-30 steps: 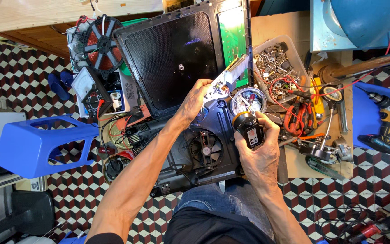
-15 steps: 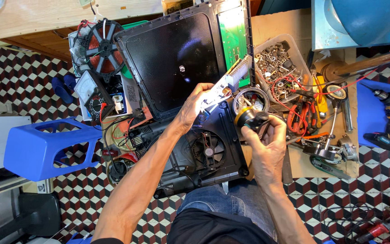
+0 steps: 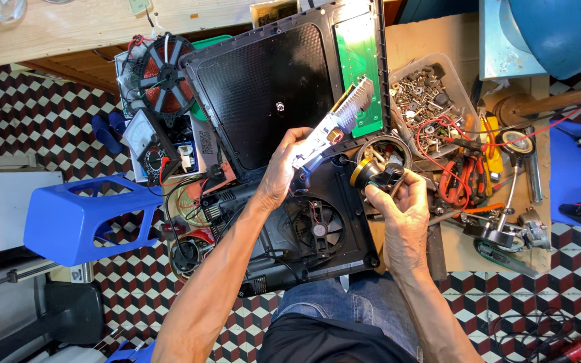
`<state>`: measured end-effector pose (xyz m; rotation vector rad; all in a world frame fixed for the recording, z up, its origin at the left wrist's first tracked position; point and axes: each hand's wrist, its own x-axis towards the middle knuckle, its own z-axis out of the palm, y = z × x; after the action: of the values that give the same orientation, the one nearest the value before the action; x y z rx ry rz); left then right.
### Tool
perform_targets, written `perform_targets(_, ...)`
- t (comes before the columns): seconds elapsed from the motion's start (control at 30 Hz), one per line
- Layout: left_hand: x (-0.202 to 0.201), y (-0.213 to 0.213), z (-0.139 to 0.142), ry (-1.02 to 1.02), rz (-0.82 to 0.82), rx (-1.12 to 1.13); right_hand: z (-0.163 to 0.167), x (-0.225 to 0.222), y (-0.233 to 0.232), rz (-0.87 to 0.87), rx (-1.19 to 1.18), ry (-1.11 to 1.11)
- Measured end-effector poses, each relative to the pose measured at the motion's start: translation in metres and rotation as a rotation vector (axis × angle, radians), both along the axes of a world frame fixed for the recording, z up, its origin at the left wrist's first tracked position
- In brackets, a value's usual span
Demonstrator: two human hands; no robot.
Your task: The person works at a cluttered electronics repair bench, holding a small electronic component and a heat sink, then uses multimeter probes to test points on a green circuit board. They reposition the board, probe different areas, and finally adjust a multimeter on the bench.
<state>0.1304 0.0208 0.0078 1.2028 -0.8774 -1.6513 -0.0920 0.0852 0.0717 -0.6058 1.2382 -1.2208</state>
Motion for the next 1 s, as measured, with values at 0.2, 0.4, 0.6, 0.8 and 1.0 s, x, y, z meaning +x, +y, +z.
perform_targets(0.2,-0.006,0.003,0.005,-0.021,-0.023,0.055,0.003,0.004,-0.004,0.014,0.029,-0.037)
perform_targets(0.4,-0.007,0.003,-0.003,0.004,-0.03,0.044,0.005,0.003,-0.007,0.017,0.052,-0.021)
perform_targets(0.6,-0.003,-0.004,-0.026,0.28,-0.009,0.125,0.004,0.002,-0.008,0.023,0.047,-0.041)
perform_targets(0.8,0.004,-0.014,-0.047,0.463,0.02,0.297,-0.005,0.004,-0.013,-0.025,0.012,-0.102)
perform_targets(1.0,0.008,-0.024,-0.061,0.612,0.006,0.439,-0.024,0.005,-0.021,-0.068,-0.005,-0.108)
